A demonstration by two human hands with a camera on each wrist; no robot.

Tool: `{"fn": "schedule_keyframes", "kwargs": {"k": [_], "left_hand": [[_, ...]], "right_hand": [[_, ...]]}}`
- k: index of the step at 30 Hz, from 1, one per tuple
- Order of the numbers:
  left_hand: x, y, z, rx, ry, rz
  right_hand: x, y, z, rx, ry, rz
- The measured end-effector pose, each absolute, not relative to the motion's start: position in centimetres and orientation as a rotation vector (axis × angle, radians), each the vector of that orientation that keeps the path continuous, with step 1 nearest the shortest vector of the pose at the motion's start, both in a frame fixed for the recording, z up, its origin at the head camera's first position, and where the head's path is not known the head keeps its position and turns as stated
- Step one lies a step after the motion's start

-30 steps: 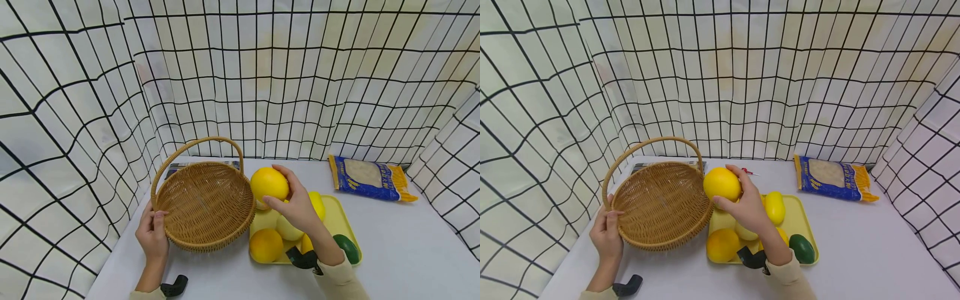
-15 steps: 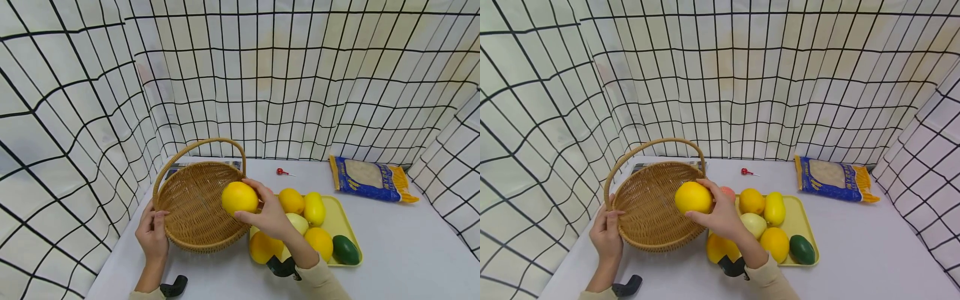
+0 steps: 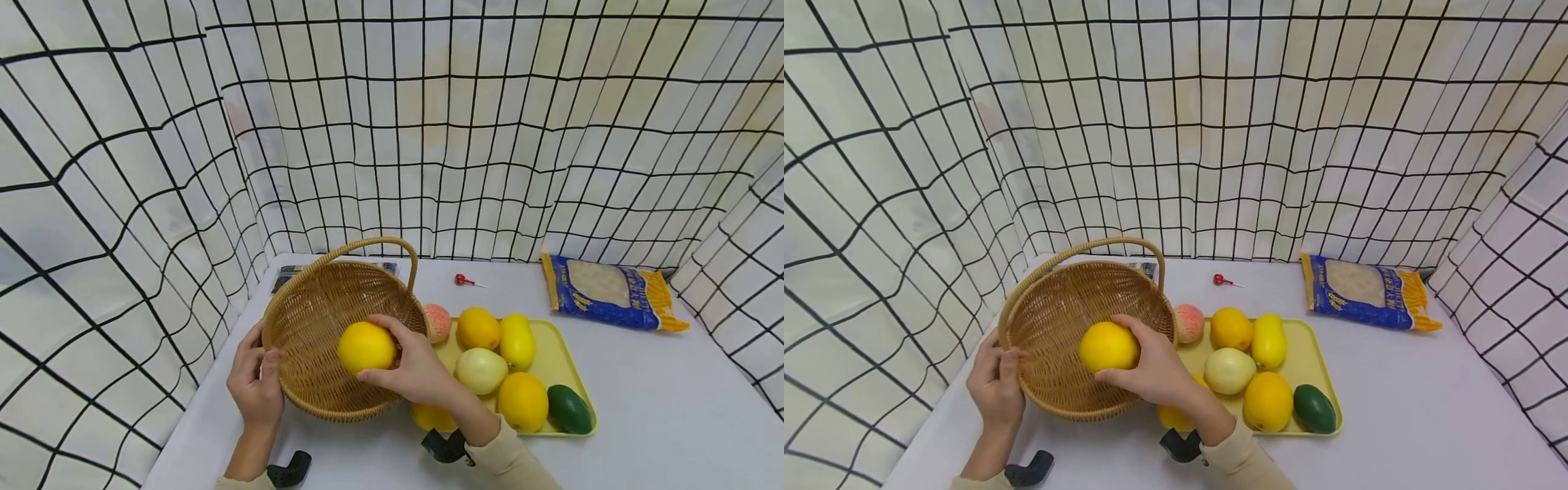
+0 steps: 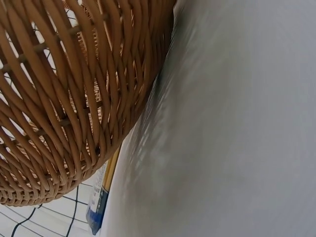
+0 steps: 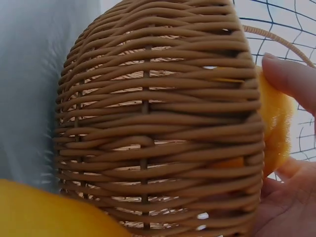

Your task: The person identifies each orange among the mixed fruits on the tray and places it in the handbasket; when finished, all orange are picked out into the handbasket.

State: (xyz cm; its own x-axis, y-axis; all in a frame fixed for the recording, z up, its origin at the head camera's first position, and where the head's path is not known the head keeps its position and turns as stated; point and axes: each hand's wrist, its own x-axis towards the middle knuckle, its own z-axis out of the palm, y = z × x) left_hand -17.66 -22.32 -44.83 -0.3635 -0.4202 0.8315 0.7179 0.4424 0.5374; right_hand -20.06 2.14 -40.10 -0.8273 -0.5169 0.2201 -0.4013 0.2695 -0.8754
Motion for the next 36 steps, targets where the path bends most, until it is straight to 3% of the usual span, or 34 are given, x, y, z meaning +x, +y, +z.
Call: {"fn": "schedule_keyframes", "kwargs": {"k": [13,36], "left_hand": [[-18.7,-23.1,-46.6,-0.254,-1.532,-1.171],[-18.6,-22.9,-46.3,-0.272,-1.512,-1.145]], "right_hand": [[-20.6,0.8,-39.7,-0.913,2.411,-1.249],[-20.1,0.1,-40.6,-1.027,2.443,-1.014]]}}
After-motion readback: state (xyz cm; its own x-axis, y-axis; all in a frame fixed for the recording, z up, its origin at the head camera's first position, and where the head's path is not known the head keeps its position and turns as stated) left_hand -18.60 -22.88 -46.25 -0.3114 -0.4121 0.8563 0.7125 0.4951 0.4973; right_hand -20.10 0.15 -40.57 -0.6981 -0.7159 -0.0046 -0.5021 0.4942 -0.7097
